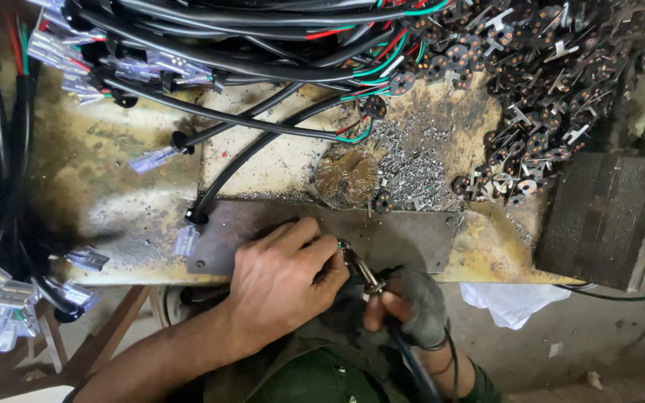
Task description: The person solders the stripped ends of red and black wires to small electrical components at a workbench, holding a soldering iron in one gloved hand and the wire in the other, then sets finished assemblies aside and picks up the next wire to repeat the process.
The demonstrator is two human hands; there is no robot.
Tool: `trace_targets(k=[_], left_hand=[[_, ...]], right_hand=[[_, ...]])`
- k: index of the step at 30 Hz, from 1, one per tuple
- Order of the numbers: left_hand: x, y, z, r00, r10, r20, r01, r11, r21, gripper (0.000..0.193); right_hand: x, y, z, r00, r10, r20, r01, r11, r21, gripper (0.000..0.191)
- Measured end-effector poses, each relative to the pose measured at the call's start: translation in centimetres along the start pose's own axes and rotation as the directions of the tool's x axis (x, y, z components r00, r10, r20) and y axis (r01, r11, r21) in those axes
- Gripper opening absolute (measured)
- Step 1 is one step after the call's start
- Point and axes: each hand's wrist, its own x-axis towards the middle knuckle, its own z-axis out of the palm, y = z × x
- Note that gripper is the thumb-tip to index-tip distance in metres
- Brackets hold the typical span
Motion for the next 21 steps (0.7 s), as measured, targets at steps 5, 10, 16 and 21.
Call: trace_targets(k=[5,10,16,21], left_hand=[[0.0,0.0,0.3,0.999,0.028,-0.034,-0.028,0.999,0.015,0.014],[0.1,-0.2,0.0,0.999,0.011,0.04,-0.01,1.0,-0.01,0.015],[0.3,-0.3,0.0,0.999,-0.009,0.053,0.01,1.0,-0.02,0.017],[0.4,-0.5,-0.2,0.999,-0.004,0.042,0.005,1.0,-0.021,0.016]], right_hand=[[0.4,1.3,-0.2,0.986,-0.067,-0.155,0.064,0.998,-0.019,0.032],[0.3,2.0,-0.5,0.95,-0.311,0.018,0.309,0.934,-0.181,0.03],[-1.0,0.7,-0.3,0.998,0.036,0.058,-0.032,0.997,-0.076,0.023],[0.5,1.0,0.5,0.943,0.193,-0.272,-0.053,0.891,0.451,0.021]])
